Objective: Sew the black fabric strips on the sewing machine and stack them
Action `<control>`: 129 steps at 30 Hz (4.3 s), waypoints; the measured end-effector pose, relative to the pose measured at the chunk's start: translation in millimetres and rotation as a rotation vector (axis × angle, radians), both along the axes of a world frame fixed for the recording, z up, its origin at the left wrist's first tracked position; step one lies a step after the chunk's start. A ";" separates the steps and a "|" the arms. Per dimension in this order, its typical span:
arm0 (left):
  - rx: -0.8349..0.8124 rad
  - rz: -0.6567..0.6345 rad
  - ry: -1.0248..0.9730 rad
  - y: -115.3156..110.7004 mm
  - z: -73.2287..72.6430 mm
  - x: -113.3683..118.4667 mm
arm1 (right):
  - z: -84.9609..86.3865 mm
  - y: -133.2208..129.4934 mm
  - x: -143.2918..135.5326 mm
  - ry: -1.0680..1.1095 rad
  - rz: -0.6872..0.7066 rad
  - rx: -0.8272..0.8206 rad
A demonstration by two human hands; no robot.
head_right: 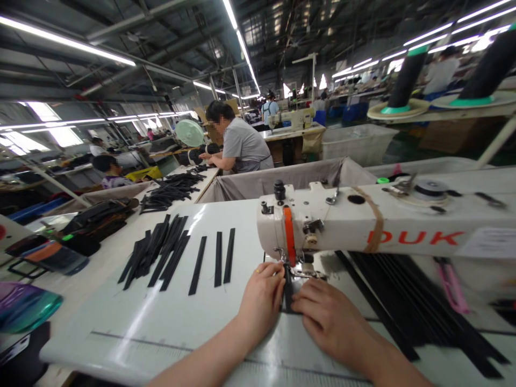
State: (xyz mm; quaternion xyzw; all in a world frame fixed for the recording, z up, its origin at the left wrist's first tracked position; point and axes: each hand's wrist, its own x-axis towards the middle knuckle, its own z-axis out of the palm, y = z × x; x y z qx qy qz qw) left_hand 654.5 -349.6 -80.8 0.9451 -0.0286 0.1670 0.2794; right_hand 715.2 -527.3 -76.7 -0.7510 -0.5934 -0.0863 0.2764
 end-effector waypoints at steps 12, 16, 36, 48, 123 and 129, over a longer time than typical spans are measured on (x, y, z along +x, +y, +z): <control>0.036 -0.012 0.031 -0.5 0.7 -1.6 | -12.1 7.0 10.1 -0.146 -0.133 -0.015; 0.045 -0.026 0.053 -1.0 3.3 -1.9 | -10.8 8.0 9.0 -0.184 -0.138 -0.033; -0.071 0.020 -0.032 25.1 -3.2 16.6 | -11.9 4.9 4.8 -0.221 -0.154 -0.011; 0.296 0.134 0.120 44.3 18.5 75.1 | -12.4 2.8 4.3 -0.161 -0.175 -0.038; -0.043 -0.067 -0.066 -0.5 -2.2 -7.5 | -3.8 -3.1 3.2 -0.066 -0.106 -0.072; -0.021 -0.071 -0.066 -1.8 -0.2 -6.9 | -11.4 0.9 5.6 -0.216 -0.182 -0.046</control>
